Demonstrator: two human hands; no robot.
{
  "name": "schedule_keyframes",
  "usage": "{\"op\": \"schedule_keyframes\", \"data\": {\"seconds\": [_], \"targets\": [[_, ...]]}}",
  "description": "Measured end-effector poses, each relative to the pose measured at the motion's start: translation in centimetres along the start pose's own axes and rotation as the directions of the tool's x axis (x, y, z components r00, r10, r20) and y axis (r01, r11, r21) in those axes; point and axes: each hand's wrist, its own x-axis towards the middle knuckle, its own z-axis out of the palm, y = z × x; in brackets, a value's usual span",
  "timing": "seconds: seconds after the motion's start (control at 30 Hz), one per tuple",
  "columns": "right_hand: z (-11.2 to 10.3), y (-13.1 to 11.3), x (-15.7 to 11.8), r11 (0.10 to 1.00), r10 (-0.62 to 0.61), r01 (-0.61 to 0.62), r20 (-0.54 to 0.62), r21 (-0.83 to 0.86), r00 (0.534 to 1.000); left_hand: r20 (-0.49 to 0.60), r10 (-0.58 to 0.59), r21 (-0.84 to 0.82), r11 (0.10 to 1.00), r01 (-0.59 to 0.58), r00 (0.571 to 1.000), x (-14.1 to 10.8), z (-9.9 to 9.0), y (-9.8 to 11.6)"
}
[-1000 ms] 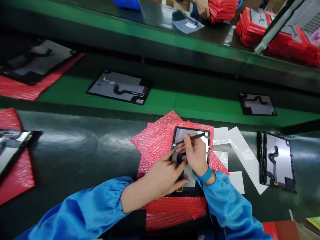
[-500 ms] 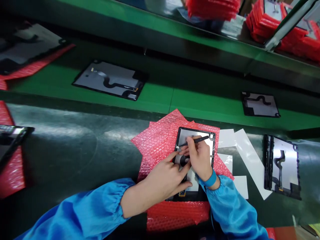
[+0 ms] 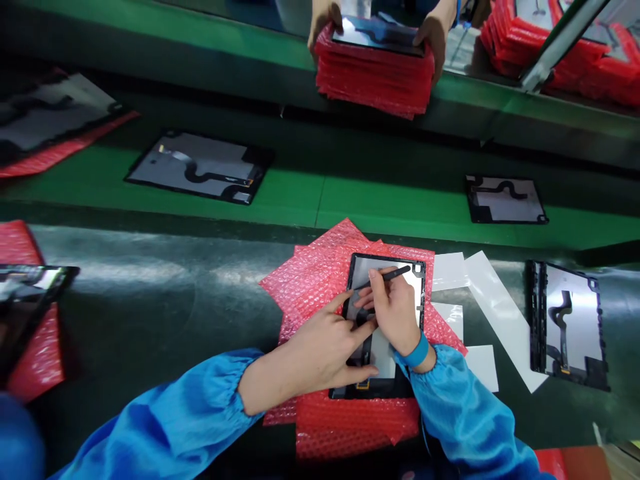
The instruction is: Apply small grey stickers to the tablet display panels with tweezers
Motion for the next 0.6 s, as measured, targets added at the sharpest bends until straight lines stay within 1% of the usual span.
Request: {"op": "schedule_keyframes", "data": {"seconds": [0.07, 0.1, 0.13, 0.17, 0.2, 0.23, 0.27, 0.3, 0.33, 0.37, 0.43, 0.5, 0.53, 0.57, 0.6], "targets": [[-0.4, -0.5, -0.4, 0.998, -0.006, 0.007, -0.024, 0.062, 1.000, -0.058, -0.013, -0.061, 0.998, 0.009, 0.998, -0.5, -0.5, 0.0], [-0.8, -0.7, -0.7, 0.996, -0.013, 0.016, -0.039, 0.087, 0.999, -0.085, -0.069, -0.082, 0.995, 0.062, 0.994, -0.9, -0.8, -0.1], [-1.3, -0.9, -1.1, 0.994, -0.022, 0.027, -0.053, 0.103, 0.998, -0.099, -0.166, -0.087, 0.984, 0.158, 0.981, -1.5, -1.1, -0.2], [-2.0, -1.0, -1.6, 0.993, -0.032, 0.039, -0.066, 0.111, 0.997, -0.095, -0.288, -0.073, 0.957, 0.282, 0.953, -2.1, -1.3, -0.4], [-2.7, -1.0, -2.0, 0.993, -0.042, 0.051, -0.078, 0.111, 0.996, -0.078, -0.414, -0.042, 0.910, 0.412, 0.907, -2.8, -1.5, -0.6], [-3.4, -0.8, -2.5, 0.993, -0.053, 0.062, -0.089, 0.104, 0.995, -0.048, -0.521, -0.010, 0.853, 0.521, 0.852, -3.4, -1.5, -0.8], [-4.1, -0.5, -2.9, 0.993, -0.063, 0.072, -0.100, 0.094, 0.993, -0.011, -0.594, 0.000, 0.804, 0.594, 0.804, -3.8, -1.5, -1.0], [-4.6, 0.0, -3.2, 0.993, -0.072, 0.082, -0.111, 0.084, 0.991, 0.031, -0.632, -0.020, 0.774, 0.633, 0.774, -4.2, -1.3, -1.2], [-5.0, 0.6, -3.4, 0.993, -0.081, 0.091, -0.125, 0.075, 0.989, 0.068, -0.643, -0.065, 0.760, 0.647, 0.763, -4.3, -1.1, -1.4], [-5.3, 1.3, -3.5, 0.992, -0.091, 0.102, -0.142, 0.071, 0.986, 0.092, -0.640, -0.122, 0.754, 0.646, 0.763, -4.3, -0.9, -1.4], [-5.4, 2.4, -3.6, 0.989, -0.107, 0.123, -0.174, 0.082, 0.979, 0.093, -0.614, -0.208, 0.758, 0.619, 0.784, -3.9, -0.6, -1.0], [-5.3, 3.1, -3.6, 0.984, -0.114, 0.139, -0.207, 0.111, 0.972, 0.065, -0.579, -0.303, 0.765, 0.569, 0.813, -3.4, -0.5, -0.2], [-5.3, 3.3, -3.7, 0.981, -0.114, 0.145, -0.223, 0.128, 0.968, 0.046, -0.561, -0.399, 0.748, 0.530, 0.827, -3.1, -0.5, 0.3], [-5.3, 3.3, -3.8, 0.979, -0.107, 0.144, -0.240, 0.144, 0.965, 0.013, -0.550, -0.523, 0.708, 0.475, 0.835, -2.9, -0.5, 0.7], [-5.4, 3.2, -3.9, 0.978, -0.094, 0.138, -0.261, 0.155, 0.961, -0.030, -0.549, -0.646, 0.649, 0.403, 0.835, -2.5, -0.4, 1.1]]}}
